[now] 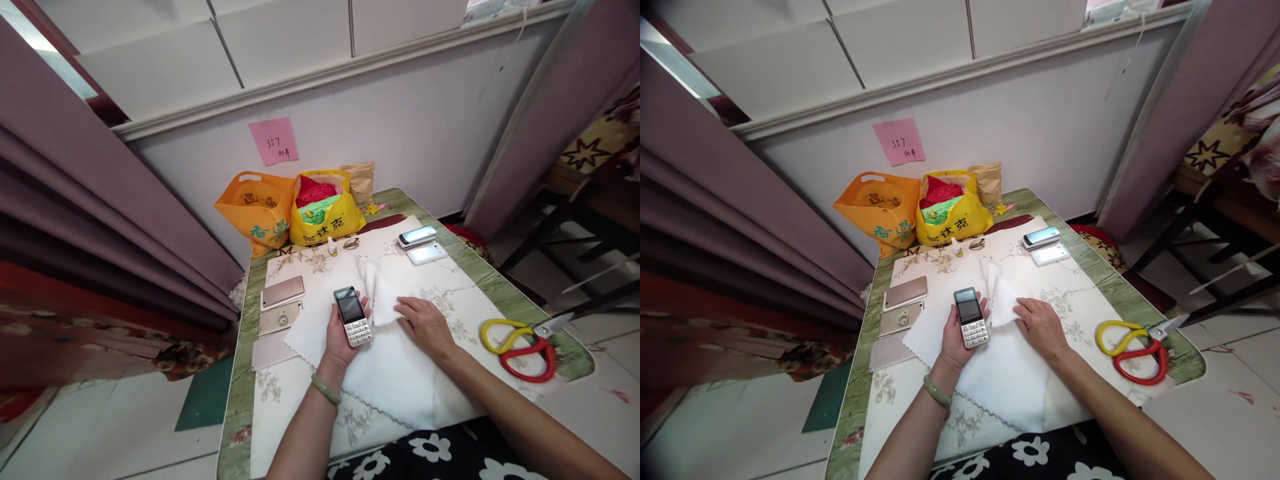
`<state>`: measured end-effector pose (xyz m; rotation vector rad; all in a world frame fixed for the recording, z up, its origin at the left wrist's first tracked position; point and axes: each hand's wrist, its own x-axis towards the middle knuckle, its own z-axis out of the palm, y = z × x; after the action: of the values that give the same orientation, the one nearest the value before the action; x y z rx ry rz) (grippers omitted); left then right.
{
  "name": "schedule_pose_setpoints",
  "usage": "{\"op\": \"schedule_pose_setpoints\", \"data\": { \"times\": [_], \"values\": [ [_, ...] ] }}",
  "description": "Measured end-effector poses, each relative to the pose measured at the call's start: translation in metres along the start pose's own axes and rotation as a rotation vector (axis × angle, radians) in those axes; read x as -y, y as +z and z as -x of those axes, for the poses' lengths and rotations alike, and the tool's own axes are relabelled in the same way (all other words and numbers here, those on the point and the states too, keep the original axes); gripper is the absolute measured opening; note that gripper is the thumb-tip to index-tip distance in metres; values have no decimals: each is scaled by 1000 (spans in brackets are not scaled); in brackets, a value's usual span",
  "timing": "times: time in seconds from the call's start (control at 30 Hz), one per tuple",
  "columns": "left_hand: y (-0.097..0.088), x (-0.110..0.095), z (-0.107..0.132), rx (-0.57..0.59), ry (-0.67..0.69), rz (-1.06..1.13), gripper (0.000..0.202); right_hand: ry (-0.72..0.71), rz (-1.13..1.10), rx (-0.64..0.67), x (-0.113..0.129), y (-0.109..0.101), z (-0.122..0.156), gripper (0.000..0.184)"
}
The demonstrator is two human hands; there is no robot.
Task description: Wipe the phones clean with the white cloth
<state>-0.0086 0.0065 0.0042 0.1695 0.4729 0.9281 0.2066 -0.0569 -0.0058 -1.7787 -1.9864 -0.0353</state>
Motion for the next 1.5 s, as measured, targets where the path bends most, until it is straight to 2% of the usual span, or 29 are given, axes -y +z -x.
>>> {"op": "schedule_pose_setpoints", "data": {
  "times": [0.07,0.3,0.4,0.47,0.53,0.63,0.67,0.73,0.8,0.9,0.97,1.03,1.1,1.17,1.23,1.33,1.4,1.5],
  "values": [
    [0,0,0,8,8,7,50,94,-14,-43,-6,-7,0,29],
    [-1,0,-3,-30,20,0,46,580,-158,-165,-44,-35,24,39],
    [-1,0,-3,-38,19,5,46,672,-204,-154,-50,-38,27,41],
    [-1,1,-3,-39,16,2,47,686,-239,-151,-42,-39,21,40],
    [-1,1,-2,-43,18,-2,46,666,-312,-167,-23,-41,10,39],
    [-1,1,-2,-40,30,-4,46,569,-514,-163,23,-42,-12,38],
    [-1,1,-1,-37,26,-8,47,514,-625,-89,38,-41,-19,37],
    [-1,2,-1,-32,-9,-24,49,307,-867,189,63,-37,-31,36],
    [-3,2,0,-37,-44,-37,50,241,-947,276,75,-30,-41,41],
    [-6,3,0,-67,-7,-21,46,238,-687,134,78,-16,-54,42],
    [-8,3,-1,-98,30,-6,46,141,-458,57,81,-5,-61,40],
    [-11,3,-2,-129,45,-4,46,-27,-325,71,91,6,-66,42],
    [-14,3,-2,-159,75,-10,46,-178,-257,146,105,18,-70,50],
    [-15,3,-2,-176,99,-13,46,-247,-218,232,117,28,-74,62],
    [-14,3,-3,-162,90,-10,46,-240,-204,298,122,37,-80,71],
    [-7,3,-6,-75,14,10,50,-157,-190,344,116,43,-89,72],
    [-3,4,-9,-33,-17,27,52,-95,-166,339,109,44,-91,73],
    [-6,4,-10,-44,-14,39,50,-59,-119,292,104,41,-79,75]
  ]
}}
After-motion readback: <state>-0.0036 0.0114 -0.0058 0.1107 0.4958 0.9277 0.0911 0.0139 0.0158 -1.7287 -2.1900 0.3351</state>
